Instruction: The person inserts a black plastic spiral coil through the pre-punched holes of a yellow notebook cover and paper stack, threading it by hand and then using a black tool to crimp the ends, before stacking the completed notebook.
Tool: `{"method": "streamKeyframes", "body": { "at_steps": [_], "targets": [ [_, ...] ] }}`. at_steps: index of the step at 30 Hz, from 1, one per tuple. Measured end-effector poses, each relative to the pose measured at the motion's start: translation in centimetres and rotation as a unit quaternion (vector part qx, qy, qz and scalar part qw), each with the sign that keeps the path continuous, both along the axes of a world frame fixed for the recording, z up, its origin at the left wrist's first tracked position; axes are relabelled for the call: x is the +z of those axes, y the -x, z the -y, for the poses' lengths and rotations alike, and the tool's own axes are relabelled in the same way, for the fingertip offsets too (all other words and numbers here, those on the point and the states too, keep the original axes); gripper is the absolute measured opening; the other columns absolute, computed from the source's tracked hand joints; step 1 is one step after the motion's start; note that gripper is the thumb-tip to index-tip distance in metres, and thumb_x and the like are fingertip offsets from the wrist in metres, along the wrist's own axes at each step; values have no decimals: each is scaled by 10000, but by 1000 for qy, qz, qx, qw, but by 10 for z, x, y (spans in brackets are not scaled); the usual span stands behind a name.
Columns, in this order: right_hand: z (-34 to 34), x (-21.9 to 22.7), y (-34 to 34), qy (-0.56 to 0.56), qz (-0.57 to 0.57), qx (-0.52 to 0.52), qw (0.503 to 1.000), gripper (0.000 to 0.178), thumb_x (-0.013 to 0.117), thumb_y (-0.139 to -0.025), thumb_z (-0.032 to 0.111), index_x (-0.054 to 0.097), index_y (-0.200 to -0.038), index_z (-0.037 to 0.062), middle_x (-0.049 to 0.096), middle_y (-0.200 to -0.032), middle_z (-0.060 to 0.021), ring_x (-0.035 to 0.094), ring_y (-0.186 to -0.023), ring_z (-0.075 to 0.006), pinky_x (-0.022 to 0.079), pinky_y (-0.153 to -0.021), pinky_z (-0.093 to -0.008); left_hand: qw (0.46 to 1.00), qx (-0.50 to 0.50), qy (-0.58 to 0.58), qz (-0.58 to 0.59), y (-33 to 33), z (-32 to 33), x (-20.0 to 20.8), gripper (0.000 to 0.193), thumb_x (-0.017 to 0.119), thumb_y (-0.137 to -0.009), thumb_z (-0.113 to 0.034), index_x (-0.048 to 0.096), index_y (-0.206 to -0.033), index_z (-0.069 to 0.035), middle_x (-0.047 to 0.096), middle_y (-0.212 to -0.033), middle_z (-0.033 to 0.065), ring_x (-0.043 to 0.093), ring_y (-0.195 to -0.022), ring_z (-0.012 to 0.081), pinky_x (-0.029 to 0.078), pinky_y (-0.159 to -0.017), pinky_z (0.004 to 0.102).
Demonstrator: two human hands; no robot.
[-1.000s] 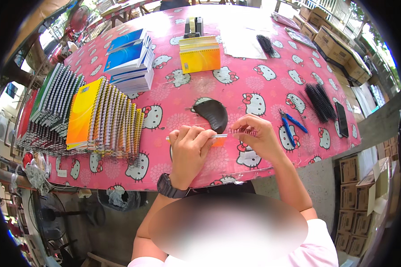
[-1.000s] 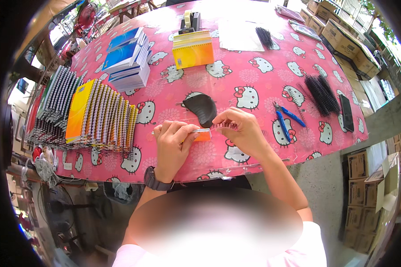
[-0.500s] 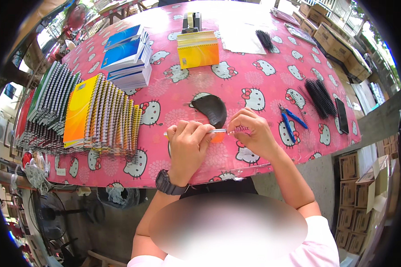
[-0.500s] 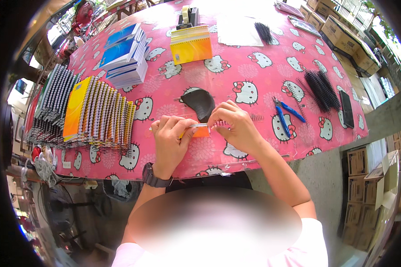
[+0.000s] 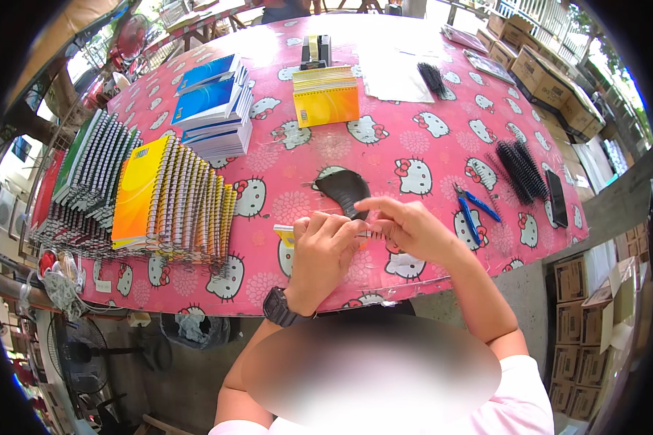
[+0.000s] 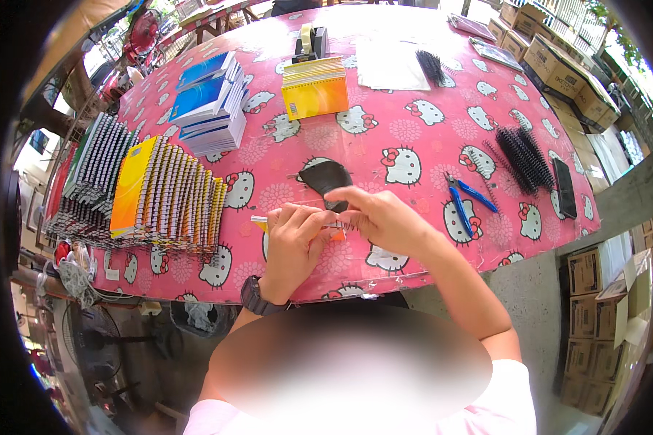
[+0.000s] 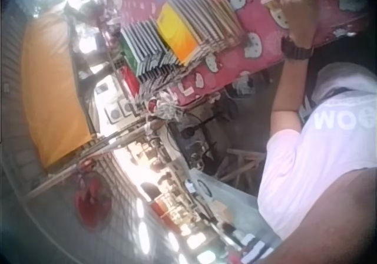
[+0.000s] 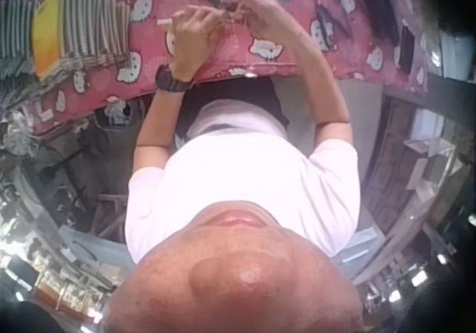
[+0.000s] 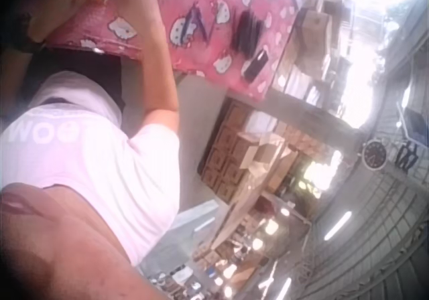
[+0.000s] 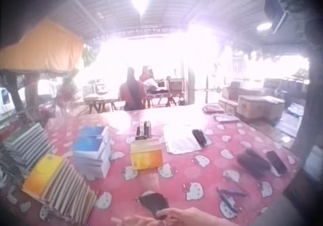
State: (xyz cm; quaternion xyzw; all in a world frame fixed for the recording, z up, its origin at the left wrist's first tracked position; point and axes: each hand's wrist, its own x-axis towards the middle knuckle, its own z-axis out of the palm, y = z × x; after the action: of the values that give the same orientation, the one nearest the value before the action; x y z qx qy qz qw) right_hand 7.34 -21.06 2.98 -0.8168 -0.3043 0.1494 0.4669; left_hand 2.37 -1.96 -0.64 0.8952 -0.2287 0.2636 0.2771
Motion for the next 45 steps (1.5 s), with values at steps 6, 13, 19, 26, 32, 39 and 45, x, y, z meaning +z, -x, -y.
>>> {"method": "streamKeyframes", "body": {
  "at_steps": [6,13,19,26,32,39,45],
  "targets": [
    [-8,-25,-63,25,241,22,970,505,706,-788,209,529,-1245,86,534,-1232,-193,538,-1117,-289,437,-939,-391,999,6,-31,20,0,9,14,213,664,-786,-239,614,-979,-163,605,-934,-20,559,-878,180,339,-766,362],
    [-32,-36,-84,221,211,135,943,751,820,-574,276,535,-1265,203,347,-1403,-166,361,-1257,-383,354,-1034,-462,996,3,-89,-4,-1,2,9,174,635,-825,-269,610,-963,-165,595,-952,-20,560,-881,175,338,-765,367],
    [-46,-55,-82,144,255,85,952,648,787,-619,297,555,-1214,188,459,-1257,-151,425,-1176,-358,385,-982,-459,996,5,-86,0,-3,0,8,158,630,-837,-282,608,-935,-161,597,-911,-11,563,-841,176,344,-753,359],
    [1,-44,-69,19,27,24,999,436,676,-793,363,631,-1102,59,615,-1048,-104,557,-1006,-237,425,-887,-373,998,-16,-64,-3,-2,-3,5,175,651,-812,-291,600,-906,-153,600,-867,-13,564,-833,169,350,-790,375],
    [25,-29,-39,-226,-131,106,959,722,596,-758,656,656,-1031,-10,608,-988,-119,556,-969,-212,379,-912,-344,999,31,-13,33,-8,-19,-2,274,759,-681,-306,624,-852,-139,620,-820,-11,572,-837,174,285,-951,452],
    [33,-19,-32,-234,-63,16,970,380,640,-839,350,643,-869,-30,605,-932,-78,539,-925,-170,412,-807,-301,1000,12,4,17,-11,-30,-6,219,780,-642,-227,642,-783,-132,623,-789,-8,580,-810,170,289,-939,460],
    [-5,-38,-9,-219,-151,84,960,415,670,-864,318,560,-1140,27,579,-999,-44,501,-983,-122,398,-856,-284,999,15,2,28,-9,-29,-6,250,792,-639,-277,645,-778,-132,618,-752,-15,576,-773,167,290,-924,448]
  ]
}}
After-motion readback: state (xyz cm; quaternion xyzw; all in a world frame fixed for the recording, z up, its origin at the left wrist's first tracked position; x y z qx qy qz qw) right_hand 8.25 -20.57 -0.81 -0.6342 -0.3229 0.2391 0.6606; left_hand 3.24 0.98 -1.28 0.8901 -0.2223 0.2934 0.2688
